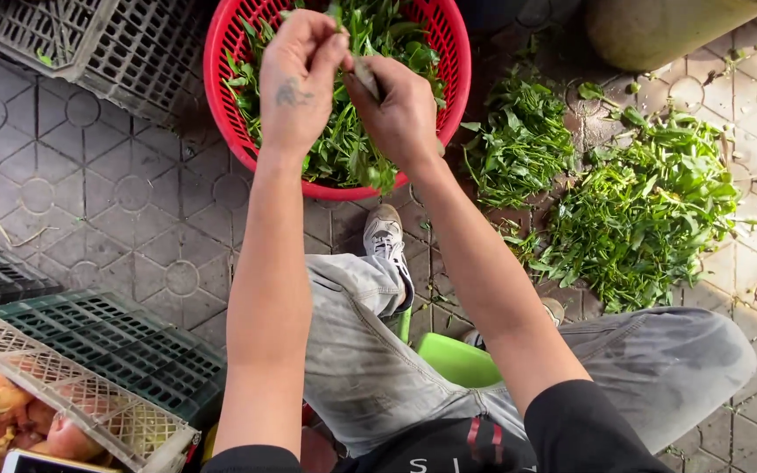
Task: Sorting and trimming leafy green vegetables into a basket using a small knife.
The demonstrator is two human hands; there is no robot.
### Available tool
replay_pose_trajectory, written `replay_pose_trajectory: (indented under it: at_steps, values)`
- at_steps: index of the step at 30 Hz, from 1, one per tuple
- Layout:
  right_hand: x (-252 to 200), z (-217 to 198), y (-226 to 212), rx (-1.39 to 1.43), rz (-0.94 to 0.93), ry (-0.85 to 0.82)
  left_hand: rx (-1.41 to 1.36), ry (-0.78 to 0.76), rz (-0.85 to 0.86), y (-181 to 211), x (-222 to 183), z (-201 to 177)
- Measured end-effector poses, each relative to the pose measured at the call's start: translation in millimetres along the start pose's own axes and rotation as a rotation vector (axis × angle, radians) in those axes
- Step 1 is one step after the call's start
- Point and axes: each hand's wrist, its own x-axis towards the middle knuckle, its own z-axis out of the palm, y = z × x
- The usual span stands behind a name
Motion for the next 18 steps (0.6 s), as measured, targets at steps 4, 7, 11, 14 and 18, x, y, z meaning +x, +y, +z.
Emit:
replay_pose_trajectory:
  at_steps: [4, 7, 11, 14, 18]
  values:
    - [-12, 28, 66, -0.273, 0.024, 0.027, 0.003, 0.089, -0.008, 16, -13, -10]
    - [-28, 14, 124, -0.060, 0.489, -0.149, 0.147, 0.041, 0.151, 48, -30, 8]
    - [-79, -51, 168, 0.238, 0.772, 0.266, 0.304, -0.308, -0.117, 62, -79, 80]
    - [-134, -123, 181, 0.240, 0.905, 0.476, 0.531, -0.758, -0.058, -3, -141, 157]
    - [-208, -198, 190, 0.211, 0.915, 0.652, 0.973, -1.041, 0.313, -62, -192, 223]
